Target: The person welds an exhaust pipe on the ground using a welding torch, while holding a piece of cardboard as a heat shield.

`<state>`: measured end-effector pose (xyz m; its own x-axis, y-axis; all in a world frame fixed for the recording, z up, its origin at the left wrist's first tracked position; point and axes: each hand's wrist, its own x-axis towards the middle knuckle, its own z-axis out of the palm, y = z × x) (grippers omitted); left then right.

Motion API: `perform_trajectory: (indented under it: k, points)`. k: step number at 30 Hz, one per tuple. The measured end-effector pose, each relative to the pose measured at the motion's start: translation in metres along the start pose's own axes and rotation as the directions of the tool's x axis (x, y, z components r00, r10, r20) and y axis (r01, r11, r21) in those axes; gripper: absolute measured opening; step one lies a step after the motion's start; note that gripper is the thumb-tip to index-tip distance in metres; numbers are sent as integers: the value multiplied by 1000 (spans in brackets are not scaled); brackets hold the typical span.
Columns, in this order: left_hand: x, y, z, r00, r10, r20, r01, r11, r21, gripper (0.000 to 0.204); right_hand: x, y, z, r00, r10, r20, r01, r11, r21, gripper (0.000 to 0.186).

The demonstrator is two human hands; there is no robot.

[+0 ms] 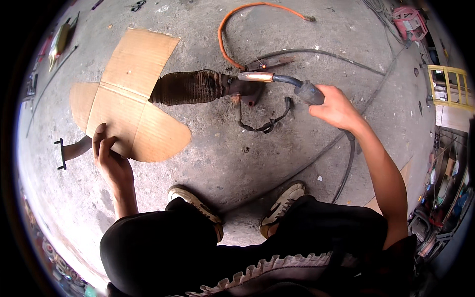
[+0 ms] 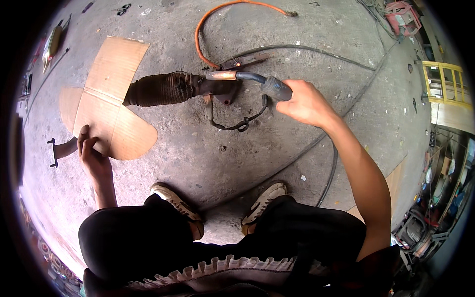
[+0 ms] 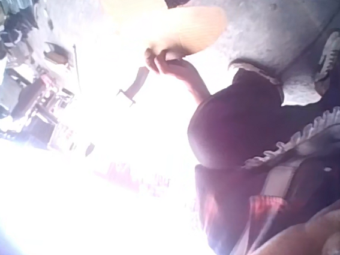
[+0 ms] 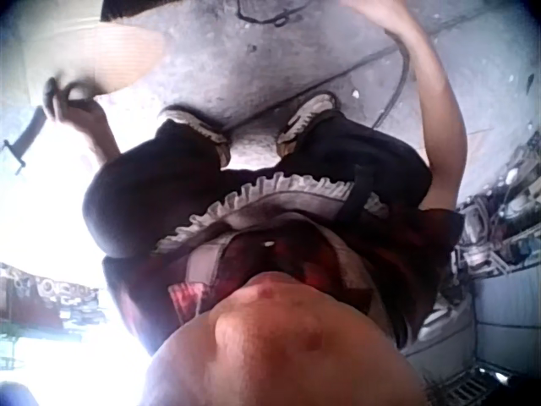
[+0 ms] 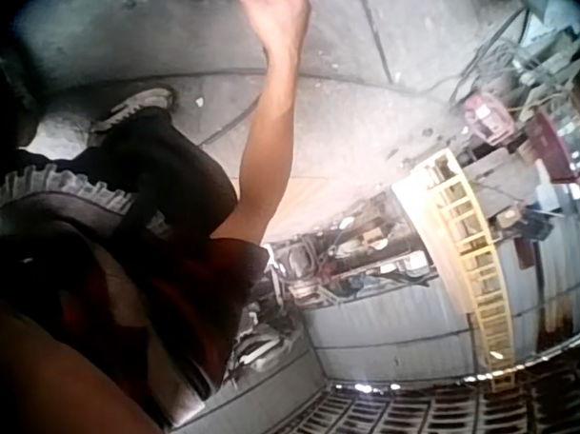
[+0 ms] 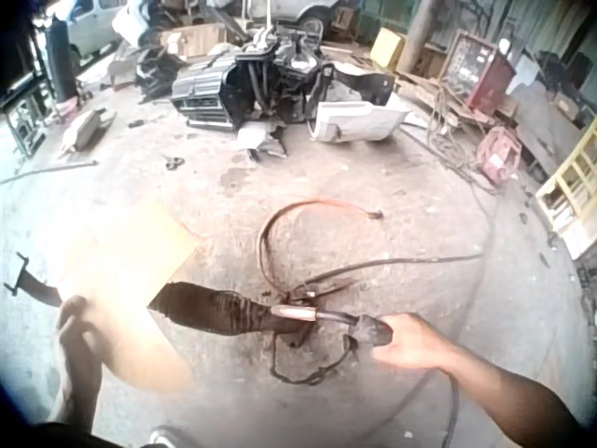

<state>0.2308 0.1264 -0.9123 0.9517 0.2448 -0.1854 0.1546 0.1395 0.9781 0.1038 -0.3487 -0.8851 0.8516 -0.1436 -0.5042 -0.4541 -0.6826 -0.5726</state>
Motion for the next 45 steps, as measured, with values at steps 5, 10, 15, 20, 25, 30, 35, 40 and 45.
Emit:
perform_trajectory:
  k: [5, 10, 15, 20, 25, 30, 35, 40, 45]
  points:
    - [3, -4, -13, 1000, -16, 7, 16, 999, 38, 29, 7, -13, 8, 998, -9, 60, 9, 1000, 2, 29]
    - [5, -2, -14, 999, -31, -43, 30, 1000, -8, 38, 10, -22, 12, 999, -40, 33, 39, 999, 14, 30]
    - [11, -4, -20, 998, 20, -53, -19, 1000, 8, 39, 15, -33, 14, 996, -69, 51, 68, 997, 26, 29]
    - [17, -7, -32, 988, 143, 61, -152, 967, 204, 39, 23, -39, 17, 991, -109, 71, 108, 994, 18, 29]
    - [11, -8, -14, 997, 72, 35, -75, 993, 91, 40, 26, -46, 19, 991, -119, 66, 117, 992, 36, 28]
    - [4, 5, 4, 987, 115, 114, -118, 993, 21, 53, 30, -33, 22, 989, -128, 77, 125, 991, 36, 27]
    - [43, 14, -37, 971, 125, 206, -134, 990, 34, 68, 24, -18, 16, 991, -113, 69, 109, 992, 64, 24]
    - [55, 17, -57, 984, 71, 160, -71, 997, -8, 68, 23, -17, 15, 991, -124, 57, 120, 991, 67, 22]
    - [49, 14, -49, 979, 17, 205, -16, 1000, -6, 68, 24, -30, 15, 992, -39, 117, 35, 999, 34, 23]
